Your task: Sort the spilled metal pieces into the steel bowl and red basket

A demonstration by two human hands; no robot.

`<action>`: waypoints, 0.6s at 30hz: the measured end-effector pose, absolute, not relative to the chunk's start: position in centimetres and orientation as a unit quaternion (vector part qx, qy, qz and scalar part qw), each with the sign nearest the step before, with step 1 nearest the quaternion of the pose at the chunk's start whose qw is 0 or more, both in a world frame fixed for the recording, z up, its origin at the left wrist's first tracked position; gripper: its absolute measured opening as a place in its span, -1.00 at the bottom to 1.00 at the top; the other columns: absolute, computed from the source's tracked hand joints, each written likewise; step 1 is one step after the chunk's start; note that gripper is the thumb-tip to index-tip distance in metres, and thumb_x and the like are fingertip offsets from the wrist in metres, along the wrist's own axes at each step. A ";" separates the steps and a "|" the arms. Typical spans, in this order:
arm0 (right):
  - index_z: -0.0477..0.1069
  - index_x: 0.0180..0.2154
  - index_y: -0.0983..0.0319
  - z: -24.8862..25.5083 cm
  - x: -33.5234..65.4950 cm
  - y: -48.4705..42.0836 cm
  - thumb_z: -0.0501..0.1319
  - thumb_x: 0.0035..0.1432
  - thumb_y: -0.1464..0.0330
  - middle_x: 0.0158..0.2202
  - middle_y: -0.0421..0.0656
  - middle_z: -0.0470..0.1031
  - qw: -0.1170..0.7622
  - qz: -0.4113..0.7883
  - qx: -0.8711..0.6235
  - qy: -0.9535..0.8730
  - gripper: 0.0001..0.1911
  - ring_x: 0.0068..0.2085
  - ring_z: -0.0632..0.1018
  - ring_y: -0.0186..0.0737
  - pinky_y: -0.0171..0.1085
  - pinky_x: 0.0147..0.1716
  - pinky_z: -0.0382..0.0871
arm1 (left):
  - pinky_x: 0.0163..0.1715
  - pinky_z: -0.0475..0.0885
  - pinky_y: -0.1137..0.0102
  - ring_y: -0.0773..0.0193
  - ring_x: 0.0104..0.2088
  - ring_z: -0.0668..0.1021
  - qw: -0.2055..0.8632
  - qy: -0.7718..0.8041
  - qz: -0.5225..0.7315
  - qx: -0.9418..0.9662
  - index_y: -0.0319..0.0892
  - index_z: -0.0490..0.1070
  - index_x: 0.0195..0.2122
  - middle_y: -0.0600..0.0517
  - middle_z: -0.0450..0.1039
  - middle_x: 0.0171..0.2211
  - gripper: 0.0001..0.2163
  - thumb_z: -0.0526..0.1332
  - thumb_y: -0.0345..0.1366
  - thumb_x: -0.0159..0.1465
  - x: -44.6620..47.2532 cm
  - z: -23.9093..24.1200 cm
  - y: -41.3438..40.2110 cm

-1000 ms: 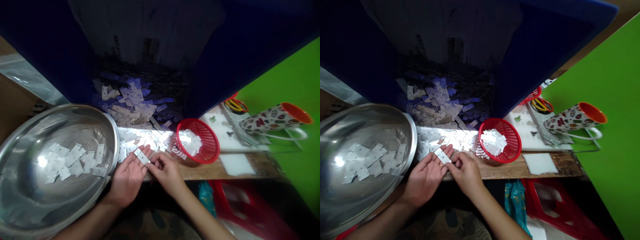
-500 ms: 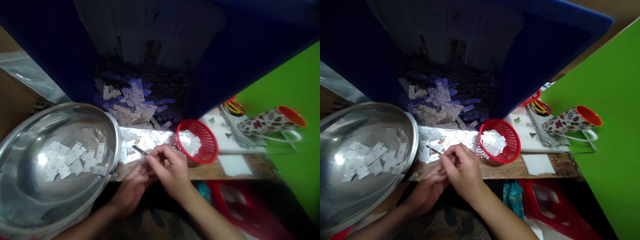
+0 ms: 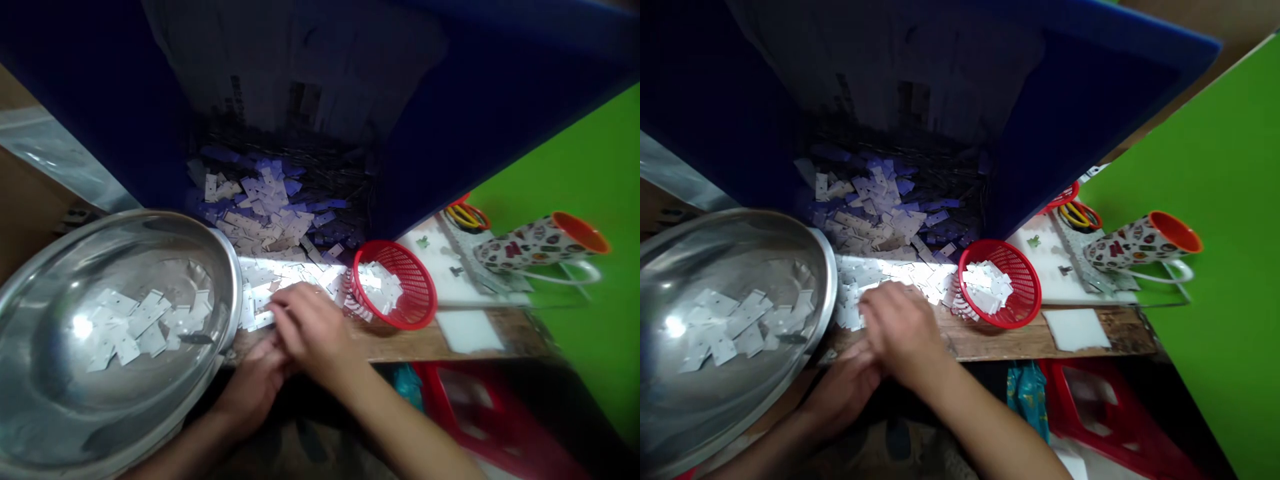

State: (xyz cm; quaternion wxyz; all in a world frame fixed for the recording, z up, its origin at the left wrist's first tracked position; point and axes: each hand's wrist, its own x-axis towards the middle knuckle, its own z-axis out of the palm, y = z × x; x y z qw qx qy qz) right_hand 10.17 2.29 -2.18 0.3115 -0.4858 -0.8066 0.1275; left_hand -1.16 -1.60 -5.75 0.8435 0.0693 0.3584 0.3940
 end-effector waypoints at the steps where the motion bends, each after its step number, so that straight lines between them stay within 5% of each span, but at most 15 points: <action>1: 0.41 -0.22 0.23 -2.9 11.6 2.3 0.06 0.29 0.43 -0.31 -0.10 0.48 0.299 0.122 -0.538 -0.779 -0.85 -0.25 0.48 -0.19 -0.22 -0.23 0.34 | -0.05 0.39 0.27 0.14 -0.10 0.52 0.839 0.371 0.388 0.087 -0.24 0.47 -0.16 -0.09 0.51 -0.13 -0.83 0.23 -0.43 0.20 -1.3 -5.7 -1.6; 6: 0.43 -0.25 0.28 -6.3 15.1 2.0 0.18 0.23 0.37 -0.27 0.00 0.46 0.094 0.006 -0.615 -0.783 -0.89 -0.28 0.46 -0.06 -0.14 -0.29 0.28 | 0.07 0.29 0.20 0.08 -0.06 0.53 0.809 0.413 0.393 0.145 -0.26 0.47 -0.21 -0.18 0.54 -0.15 -0.86 0.21 -0.42 0.20 -0.7 -5.6 -1.1; 10: 0.44 -0.31 0.29 -7.3 15.0 2.2 0.08 0.28 0.42 -0.34 -0.02 0.45 0.078 -0.049 -0.574 -0.813 -0.82 -0.33 0.44 -0.10 -0.15 -0.28 0.23 | 0.11 0.27 0.16 0.05 -0.03 0.52 0.802 0.413 0.406 0.149 -0.25 0.46 -0.21 -0.18 0.53 -0.12 -0.86 0.23 -0.41 0.19 -0.5 -5.3 -1.0; 14: 0.44 -0.40 0.29 -7.1 15.3 2.8 0.06 0.26 0.47 -0.39 -0.05 0.45 0.166 -0.013 -0.589 -0.791 -0.77 -0.36 0.44 -0.16 -0.19 -0.28 0.25 | 0.17 0.21 0.14 0.01 0.06 0.48 0.794 0.412 0.421 0.150 -0.26 0.46 -0.19 -0.18 0.52 -0.07 -0.85 0.20 -0.40 0.21 -0.8 -5.4 -1.1; 18: 0.44 -0.46 0.26 -6.4 15.2 2.4 0.10 0.22 0.38 -0.45 -0.14 0.46 0.358 0.258 -0.625 -0.644 -0.75 -0.40 0.46 -0.24 -0.29 -0.35 0.30 | 0.23 0.15 0.19 0.06 0.19 0.36 0.795 0.395 0.447 0.115 -0.23 0.43 -0.06 -0.16 0.40 0.11 -0.76 0.17 -0.42 0.24 -0.7 -5.6 -0.9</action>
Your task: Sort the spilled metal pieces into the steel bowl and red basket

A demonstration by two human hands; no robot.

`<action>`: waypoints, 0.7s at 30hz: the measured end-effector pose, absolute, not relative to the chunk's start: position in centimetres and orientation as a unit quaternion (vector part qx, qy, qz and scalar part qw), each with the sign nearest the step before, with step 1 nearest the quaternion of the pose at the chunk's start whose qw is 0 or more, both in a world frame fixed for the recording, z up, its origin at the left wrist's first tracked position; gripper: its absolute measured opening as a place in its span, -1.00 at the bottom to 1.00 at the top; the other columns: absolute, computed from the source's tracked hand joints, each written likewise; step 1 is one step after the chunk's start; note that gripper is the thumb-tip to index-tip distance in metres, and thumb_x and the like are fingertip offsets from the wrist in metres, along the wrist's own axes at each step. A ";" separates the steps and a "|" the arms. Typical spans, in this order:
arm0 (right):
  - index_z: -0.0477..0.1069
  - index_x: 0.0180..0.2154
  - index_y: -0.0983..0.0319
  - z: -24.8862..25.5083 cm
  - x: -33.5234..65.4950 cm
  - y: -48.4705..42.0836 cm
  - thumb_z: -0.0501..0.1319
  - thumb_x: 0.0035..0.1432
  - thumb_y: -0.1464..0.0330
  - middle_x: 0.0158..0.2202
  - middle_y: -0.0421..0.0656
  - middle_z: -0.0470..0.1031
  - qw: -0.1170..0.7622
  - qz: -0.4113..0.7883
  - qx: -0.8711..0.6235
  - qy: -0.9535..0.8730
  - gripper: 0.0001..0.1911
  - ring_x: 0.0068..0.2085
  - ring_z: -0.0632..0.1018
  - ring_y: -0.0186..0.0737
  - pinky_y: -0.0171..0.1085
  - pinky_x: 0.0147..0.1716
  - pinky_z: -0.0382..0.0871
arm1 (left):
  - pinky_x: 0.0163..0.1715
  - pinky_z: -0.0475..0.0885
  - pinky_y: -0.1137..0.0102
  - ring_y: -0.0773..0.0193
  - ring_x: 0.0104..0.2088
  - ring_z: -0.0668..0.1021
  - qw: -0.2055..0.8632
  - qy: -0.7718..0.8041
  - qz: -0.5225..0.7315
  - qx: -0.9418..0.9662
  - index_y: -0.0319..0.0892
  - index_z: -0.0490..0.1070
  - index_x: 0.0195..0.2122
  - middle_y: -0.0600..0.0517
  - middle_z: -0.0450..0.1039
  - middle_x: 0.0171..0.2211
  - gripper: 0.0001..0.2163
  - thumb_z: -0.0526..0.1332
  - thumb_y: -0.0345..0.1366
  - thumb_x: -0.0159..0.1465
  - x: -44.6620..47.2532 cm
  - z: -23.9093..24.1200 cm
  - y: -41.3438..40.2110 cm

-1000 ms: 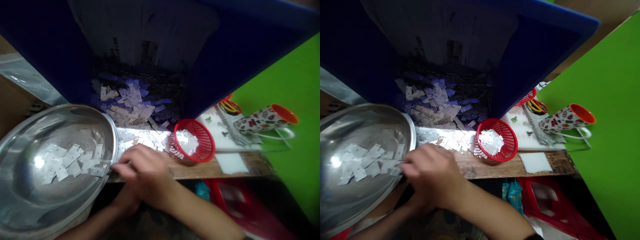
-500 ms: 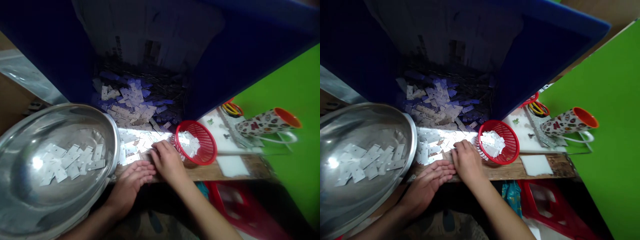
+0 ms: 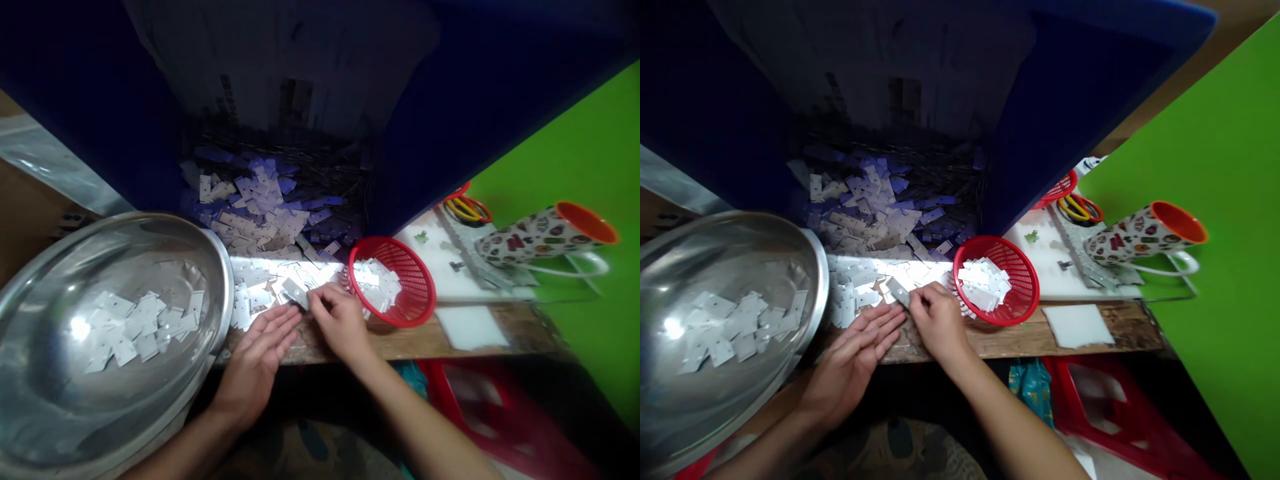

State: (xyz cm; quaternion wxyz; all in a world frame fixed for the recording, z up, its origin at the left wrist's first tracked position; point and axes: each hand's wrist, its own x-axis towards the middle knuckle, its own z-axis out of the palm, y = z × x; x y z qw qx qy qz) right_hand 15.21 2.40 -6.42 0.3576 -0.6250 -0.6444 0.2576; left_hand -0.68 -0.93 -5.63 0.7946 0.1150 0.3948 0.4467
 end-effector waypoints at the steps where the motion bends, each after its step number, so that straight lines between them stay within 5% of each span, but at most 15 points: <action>1: 0.44 -0.49 0.26 -6.3 15.0 2.1 0.11 0.20 0.34 -0.50 -0.18 0.45 0.379 0.340 -0.621 -0.596 -0.74 -0.43 0.45 -0.27 -0.31 -0.39 0.30 | 0.24 0.14 0.19 0.08 0.21 0.33 0.794 0.392 0.454 0.098 -0.21 0.42 -0.03 -0.13 0.36 0.15 -0.74 0.17 -0.42 0.25 -0.6 -5.6 -0.9; 4: 0.44 -0.53 0.26 -6.1 14.3 1.4 0.15 0.14 0.25 -0.61 -0.26 0.38 0.390 0.500 -0.605 -0.482 -0.72 -0.54 0.36 -0.34 -0.36 -0.53 0.24 | 0.27 0.10 0.17 0.12 0.26 0.26 0.795 0.378 0.470 0.062 -0.14 0.37 0.08 -0.08 0.30 0.21 -0.64 0.13 -0.44 0.25 -0.2 -5.3 -0.7; 9: 0.47 -0.54 0.26 -6.2 13.7 0.9 0.18 0.14 0.20 -0.62 -0.25 0.40 0.400 0.528 -0.600 -0.448 -0.68 -0.54 0.36 -0.34 -0.38 -0.57 0.24 | 0.29 0.06 0.19 0.16 0.25 0.28 0.808 0.351 0.470 0.059 -0.11 0.29 0.17 -0.06 0.35 0.17 -0.58 0.09 -0.42 0.27 0.0 -4.6 -0.3; 16: 0.53 -0.22 0.22 -5.0 13.7 -0.5 0.14 0.23 0.41 -0.27 -0.10 0.54 0.416 0.303 -0.521 -0.681 -0.82 -0.22 0.53 -0.20 -0.23 -0.17 0.43 | 0.26 0.11 0.13 0.10 0.21 0.33 0.813 0.354 0.463 -0.002 -0.23 0.27 0.15 -0.17 0.37 0.14 -0.63 0.06 -0.30 0.32 -0.4 -5.1 0.1; 21: 0.45 -0.06 0.22 -4.9 14.7 2.4 0.11 0.26 0.46 -0.20 -0.05 0.48 0.288 0.153 -0.554 -0.766 -0.75 -0.19 0.50 -0.16 -0.20 -0.18 0.41 | 0.23 0.14 0.01 0.01 0.20 0.34 0.805 0.359 0.473 -0.010 -0.25 0.21 0.18 -0.22 0.34 0.16 -0.59 0.04 -0.24 0.33 -0.7 -5.3 0.2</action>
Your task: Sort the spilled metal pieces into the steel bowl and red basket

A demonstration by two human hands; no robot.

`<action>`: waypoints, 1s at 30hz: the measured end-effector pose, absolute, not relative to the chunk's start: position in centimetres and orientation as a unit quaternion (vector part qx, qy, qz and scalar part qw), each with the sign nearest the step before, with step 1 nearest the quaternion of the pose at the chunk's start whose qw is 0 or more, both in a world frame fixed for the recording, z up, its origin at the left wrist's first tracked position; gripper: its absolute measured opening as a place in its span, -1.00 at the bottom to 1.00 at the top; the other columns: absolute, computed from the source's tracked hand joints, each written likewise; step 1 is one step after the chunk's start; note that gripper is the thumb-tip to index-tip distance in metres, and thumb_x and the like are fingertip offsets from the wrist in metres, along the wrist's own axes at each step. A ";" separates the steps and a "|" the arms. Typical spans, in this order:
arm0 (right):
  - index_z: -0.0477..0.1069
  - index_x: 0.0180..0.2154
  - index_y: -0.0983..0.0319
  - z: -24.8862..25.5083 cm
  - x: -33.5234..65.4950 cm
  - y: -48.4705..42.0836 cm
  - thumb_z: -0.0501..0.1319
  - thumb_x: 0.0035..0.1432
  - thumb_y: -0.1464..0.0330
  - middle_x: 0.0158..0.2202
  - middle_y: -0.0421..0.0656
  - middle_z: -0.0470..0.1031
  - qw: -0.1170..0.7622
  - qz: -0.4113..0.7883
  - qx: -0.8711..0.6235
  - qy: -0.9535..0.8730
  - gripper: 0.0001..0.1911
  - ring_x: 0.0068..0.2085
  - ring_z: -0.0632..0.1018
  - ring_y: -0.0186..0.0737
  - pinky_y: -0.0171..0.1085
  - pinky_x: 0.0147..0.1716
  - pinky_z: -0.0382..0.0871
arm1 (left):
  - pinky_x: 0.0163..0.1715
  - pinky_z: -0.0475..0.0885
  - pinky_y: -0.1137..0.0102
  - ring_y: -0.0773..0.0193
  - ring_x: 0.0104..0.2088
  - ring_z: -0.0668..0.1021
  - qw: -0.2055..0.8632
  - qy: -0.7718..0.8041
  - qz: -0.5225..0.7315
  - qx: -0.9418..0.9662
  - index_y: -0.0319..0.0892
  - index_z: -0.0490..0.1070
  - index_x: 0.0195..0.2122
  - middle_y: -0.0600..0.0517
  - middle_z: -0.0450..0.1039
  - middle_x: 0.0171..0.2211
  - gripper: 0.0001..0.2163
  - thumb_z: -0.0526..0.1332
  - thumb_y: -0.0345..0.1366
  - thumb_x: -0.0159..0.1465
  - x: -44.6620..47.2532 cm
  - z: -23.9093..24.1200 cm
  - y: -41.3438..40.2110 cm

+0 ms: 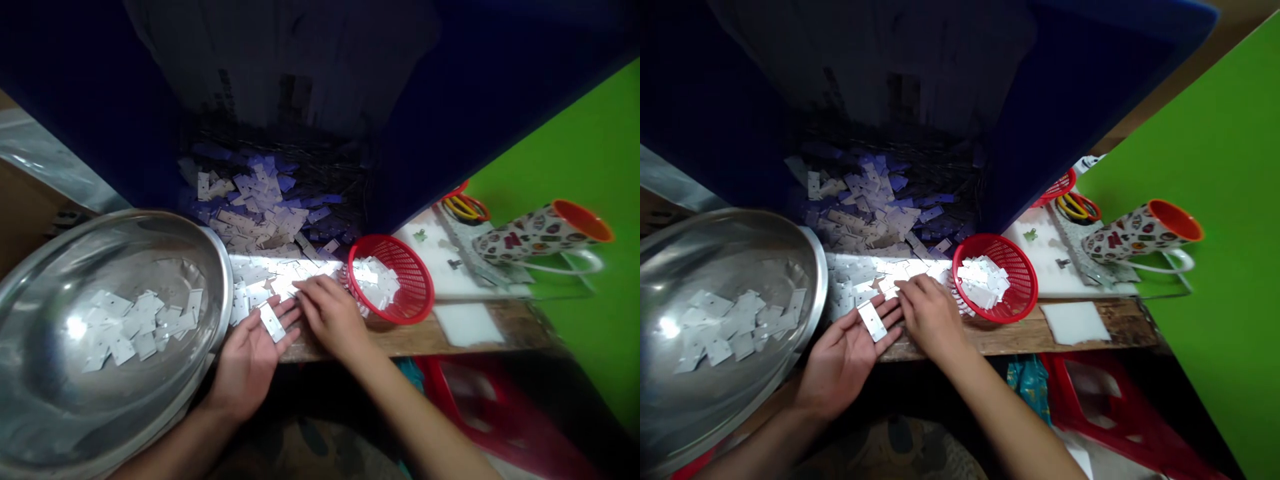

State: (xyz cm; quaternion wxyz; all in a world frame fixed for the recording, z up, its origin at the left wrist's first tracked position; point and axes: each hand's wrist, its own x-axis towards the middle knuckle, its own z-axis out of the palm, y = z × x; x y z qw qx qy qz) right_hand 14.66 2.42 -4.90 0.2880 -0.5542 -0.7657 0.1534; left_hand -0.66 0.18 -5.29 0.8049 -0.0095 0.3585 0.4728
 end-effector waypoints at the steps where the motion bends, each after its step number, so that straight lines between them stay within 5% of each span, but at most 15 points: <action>1: 0.45 -0.06 0.21 -5.1 14.8 3.4 0.12 0.24 0.47 -0.18 -0.03 0.47 0.241 0.120 -0.563 -0.781 -0.75 -0.19 0.48 -0.13 -0.18 -0.19 0.40 | 0.22 0.15 -0.01 -0.01 0.20 0.34 0.806 0.362 0.469 -0.013 -0.26 0.21 0.18 -0.23 0.34 0.16 -0.58 0.04 -0.23 0.33 -0.7 -5.3 0.2; 5: 0.44 -0.13 0.22 -5.6 15.0 6.4 0.20 0.18 0.45 -0.15 0.00 0.41 0.116 0.066 -0.561 -0.817 -0.81 -0.19 0.44 -0.07 -0.15 -0.25 0.35 | 0.22 0.15 -0.02 -0.05 0.20 0.34 0.807 0.362 0.466 -0.013 -0.31 0.22 0.17 -0.27 0.32 0.17 -0.57 0.04 -0.19 0.34 -1.1 -5.2 0.1; 10: 0.39 -0.25 0.25 -5.3 15.1 7.4 0.27 0.11 0.44 -0.20 -0.03 0.37 0.106 0.126 -0.547 -0.821 -0.87 -0.19 0.42 -0.08 -0.18 -0.27 0.31 | 0.23 0.13 -0.01 -0.04 0.21 0.33 0.806 0.358 0.471 -0.011 -0.32 0.23 0.17 -0.26 0.31 0.18 -0.57 0.03 -0.18 0.35 -1.3 -5.6 0.3; 17: 0.31 -0.35 0.20 -5.9 15.4 5.4 0.17 0.17 0.52 -0.39 -0.20 0.42 0.260 0.213 -0.575 -0.746 -0.89 -0.37 0.44 -0.26 -0.31 -0.36 0.30 | 0.24 0.10 0.00 0.00 0.22 0.32 0.804 0.363 0.471 0.014 -0.35 0.20 0.19 -0.27 0.31 0.18 -0.58 0.01 -0.27 0.35 -1.2 -5.9 0.4; 25: 0.40 -0.19 0.23 -5.9 14.2 -1.2 0.18 0.22 0.47 -0.23 -0.08 0.49 0.355 0.197 -0.495 -0.768 -0.90 -0.12 0.49 -0.16 -0.21 -0.10 0.37 | 0.27 0.08 0.10 0.12 0.26 0.25 0.834 0.284 0.472 -0.041 -0.15 0.11 0.28 -0.09 0.26 0.24 -0.55 -0.04 -0.20 0.37 -1.0 -5.8 0.6; 30: 0.40 -0.21 0.23 -6.1 15.0 -1.9 0.18 0.20 0.53 -0.28 -0.13 0.47 0.445 0.220 -0.536 -0.683 -0.86 -0.22 0.51 -0.26 -0.29 -0.20 0.41 | 0.26 0.04 0.02 0.09 0.26 0.24 0.827 0.286 0.484 -0.033 -0.12 0.10 0.28 -0.08 0.27 0.22 -0.56 -0.05 -0.21 0.38 -0.9 -5.1 0.4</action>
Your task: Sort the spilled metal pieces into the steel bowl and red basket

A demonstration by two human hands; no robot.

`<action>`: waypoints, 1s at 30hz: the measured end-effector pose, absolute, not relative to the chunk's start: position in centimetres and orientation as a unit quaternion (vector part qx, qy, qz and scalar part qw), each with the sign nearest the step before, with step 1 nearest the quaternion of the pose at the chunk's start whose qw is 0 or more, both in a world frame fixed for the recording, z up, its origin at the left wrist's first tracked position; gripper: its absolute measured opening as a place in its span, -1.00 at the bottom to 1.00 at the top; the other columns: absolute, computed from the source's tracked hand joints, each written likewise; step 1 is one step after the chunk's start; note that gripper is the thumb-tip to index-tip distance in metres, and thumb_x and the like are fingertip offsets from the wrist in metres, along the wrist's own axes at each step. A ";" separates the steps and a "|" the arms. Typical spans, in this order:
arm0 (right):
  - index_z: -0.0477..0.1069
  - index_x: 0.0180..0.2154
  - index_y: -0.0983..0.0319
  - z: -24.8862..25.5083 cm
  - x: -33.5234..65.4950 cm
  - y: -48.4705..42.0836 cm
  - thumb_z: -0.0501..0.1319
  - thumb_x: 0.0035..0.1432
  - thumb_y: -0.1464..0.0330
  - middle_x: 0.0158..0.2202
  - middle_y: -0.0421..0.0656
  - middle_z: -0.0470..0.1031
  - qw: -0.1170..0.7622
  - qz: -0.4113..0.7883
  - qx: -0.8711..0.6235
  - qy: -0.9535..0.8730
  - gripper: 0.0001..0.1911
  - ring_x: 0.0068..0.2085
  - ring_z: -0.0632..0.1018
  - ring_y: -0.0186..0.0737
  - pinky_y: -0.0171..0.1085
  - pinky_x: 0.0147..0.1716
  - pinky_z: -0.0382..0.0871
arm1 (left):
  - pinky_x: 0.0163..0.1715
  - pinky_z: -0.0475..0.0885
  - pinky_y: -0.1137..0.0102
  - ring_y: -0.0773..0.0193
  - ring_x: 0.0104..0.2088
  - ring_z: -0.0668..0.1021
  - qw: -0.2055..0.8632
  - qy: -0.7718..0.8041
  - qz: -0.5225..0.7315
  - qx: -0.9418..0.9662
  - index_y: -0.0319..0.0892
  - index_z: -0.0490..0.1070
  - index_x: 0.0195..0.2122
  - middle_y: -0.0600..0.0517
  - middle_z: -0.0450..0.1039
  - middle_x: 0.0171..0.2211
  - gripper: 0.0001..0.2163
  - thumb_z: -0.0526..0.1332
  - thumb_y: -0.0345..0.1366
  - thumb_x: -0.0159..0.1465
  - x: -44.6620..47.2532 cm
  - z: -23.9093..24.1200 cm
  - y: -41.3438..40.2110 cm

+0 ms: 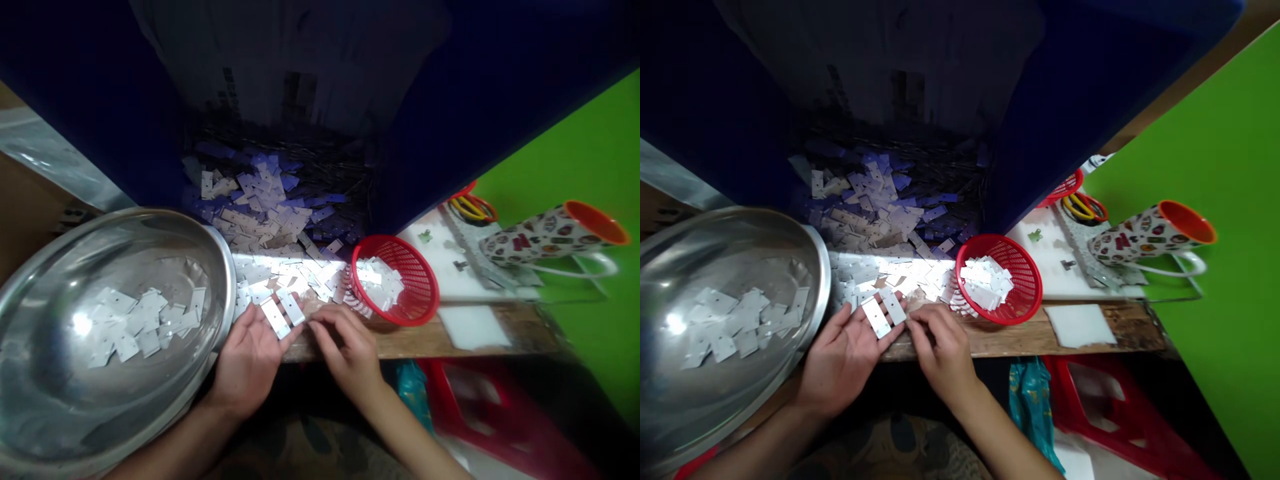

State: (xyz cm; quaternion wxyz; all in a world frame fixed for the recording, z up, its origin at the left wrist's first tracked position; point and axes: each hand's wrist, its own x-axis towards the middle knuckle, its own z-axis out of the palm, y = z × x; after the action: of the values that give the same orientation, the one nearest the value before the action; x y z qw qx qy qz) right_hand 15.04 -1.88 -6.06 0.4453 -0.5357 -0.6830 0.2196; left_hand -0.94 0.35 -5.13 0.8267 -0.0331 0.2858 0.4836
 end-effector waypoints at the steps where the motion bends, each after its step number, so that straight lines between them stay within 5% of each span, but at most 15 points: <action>1: 0.41 -0.21 0.22 -6.2 15.1 -1.8 0.19 0.20 0.52 -0.28 -0.13 0.48 0.445 0.223 -0.546 -0.674 -0.87 -0.23 0.51 -0.26 -0.30 -0.21 0.41 | 0.25 0.05 0.01 0.08 0.26 0.24 0.825 0.287 0.486 -0.030 -0.11 0.12 0.27 -0.08 0.28 0.22 -0.57 -0.05 -0.22 0.38 -0.9 -5.1 0.3; 7: 0.44 -0.14 0.20 -6.4 14.8 -1.6 0.18 0.22 0.46 -0.23 -0.13 0.51 0.419 0.271 -0.566 -0.656 -0.83 -0.25 0.52 -0.24 -0.27 -0.24 0.41 | 0.13 0.25 0.06 0.10 0.12 0.39 0.823 0.302 0.480 -0.035 -0.18 0.37 0.02 -0.10 0.44 0.01 -0.69 -0.01 -0.21 0.36 -0.6 -5.0 0.2; 10: 0.45 -0.19 0.20 -6.2 14.8 -1.1 0.18 0.23 0.43 -0.30 -0.15 0.50 0.431 0.284 -0.580 -0.630 -0.88 -0.31 0.51 -0.26 -0.30 -0.33 0.40 | -0.12 0.42 0.23 0.20 -0.21 0.51 0.822 0.351 0.449 -0.006 -0.24 0.42 -0.20 -0.05 0.46 -0.30 -0.80 0.05 -0.28 0.33 -0.8 -5.2 -0.5; 13: 0.45 -0.22 0.20 -6.0 14.6 0.3 0.17 0.24 0.42 -0.31 -0.17 0.49 0.422 0.274 -0.586 -0.635 -0.90 -0.28 0.51 -0.26 -0.30 -0.28 0.39 | -0.37 0.40 0.36 0.32 -0.44 0.42 0.830 0.386 0.403 0.012 -0.23 0.40 -0.25 0.06 0.33 -0.47 -0.88 0.11 -0.34 0.28 -0.8 -5.5 -1.6; 21: 0.41 -0.08 0.20 -5.7 11.1 4.6 0.27 0.16 0.31 -0.16 -0.09 0.36 0.198 0.236 -0.546 -0.779 -0.72 -0.16 0.43 -0.13 -0.18 -0.18 0.34 | -0.31 0.42 0.28 0.24 -0.39 0.48 0.825 0.408 0.392 0.004 -0.20 0.34 -0.25 0.00 0.42 -0.44 -0.93 0.12 -0.35 0.27 -1.1 -5.6 -2.1; 30: 0.33 -0.34 0.21 -6.6 11.6 4.3 0.27 0.10 0.48 -0.29 -0.20 0.35 0.241 0.286 -0.564 -0.736 -0.88 -0.30 0.42 -0.29 -0.31 -0.30 0.29 | -0.23 0.43 0.26 0.21 -0.34 0.53 0.833 0.395 0.388 0.007 -0.24 0.38 -0.27 -0.04 0.48 -0.40 -0.91 0.12 -0.36 0.27 -1.2 -5.7 -1.8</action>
State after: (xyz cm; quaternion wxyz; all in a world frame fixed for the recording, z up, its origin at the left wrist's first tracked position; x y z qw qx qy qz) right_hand 11.59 4.34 -6.57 0.2406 -0.5641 -0.7362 0.2861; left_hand -1.16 -1.82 -5.67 0.8328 0.0073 0.3949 0.3879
